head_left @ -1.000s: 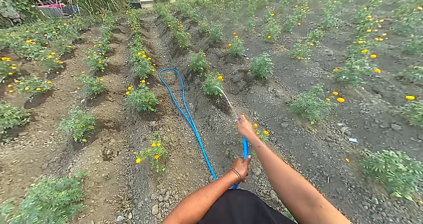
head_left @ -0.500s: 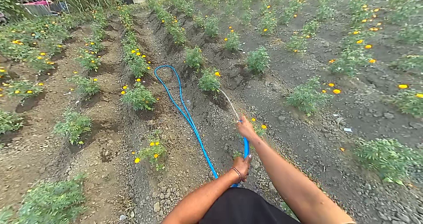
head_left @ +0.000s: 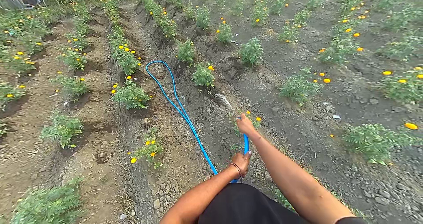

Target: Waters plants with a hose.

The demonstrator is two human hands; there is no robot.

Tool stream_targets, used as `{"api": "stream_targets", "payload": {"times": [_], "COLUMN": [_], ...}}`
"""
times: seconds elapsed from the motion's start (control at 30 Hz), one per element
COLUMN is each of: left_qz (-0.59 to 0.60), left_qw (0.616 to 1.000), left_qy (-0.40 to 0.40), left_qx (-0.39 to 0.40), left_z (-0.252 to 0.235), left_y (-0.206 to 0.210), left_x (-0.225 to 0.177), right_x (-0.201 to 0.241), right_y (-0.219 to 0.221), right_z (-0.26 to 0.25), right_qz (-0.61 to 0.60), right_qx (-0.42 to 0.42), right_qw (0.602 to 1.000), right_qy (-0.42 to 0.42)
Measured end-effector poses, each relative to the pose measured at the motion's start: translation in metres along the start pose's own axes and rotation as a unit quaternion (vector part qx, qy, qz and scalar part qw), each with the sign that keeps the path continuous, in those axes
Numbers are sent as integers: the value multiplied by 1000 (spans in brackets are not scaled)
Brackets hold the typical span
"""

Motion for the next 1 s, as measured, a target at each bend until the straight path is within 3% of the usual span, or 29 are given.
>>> {"api": "stream_targets", "payload": {"times": [1.0], "left_qz": [-19], "left_qw": [1000], "left_qy": [1], "left_qx": [18], "left_z": [4], "left_y": [7], "left_x": [-1], "right_x": [-4], "right_y": [1], "right_z": [5], "right_qz": [3], "right_qx": [21], "right_qw": [1000], "right_qy": [-12]}}
Point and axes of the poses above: each hand's wrist, its own z-axis away from the middle knuckle, its own y-axis out of the palm, x = y × z, the point moved 9 cm from there along -z, towards the middle knuckle, and after that the axes turned 9 degrees about y, right-handed, at the moved point
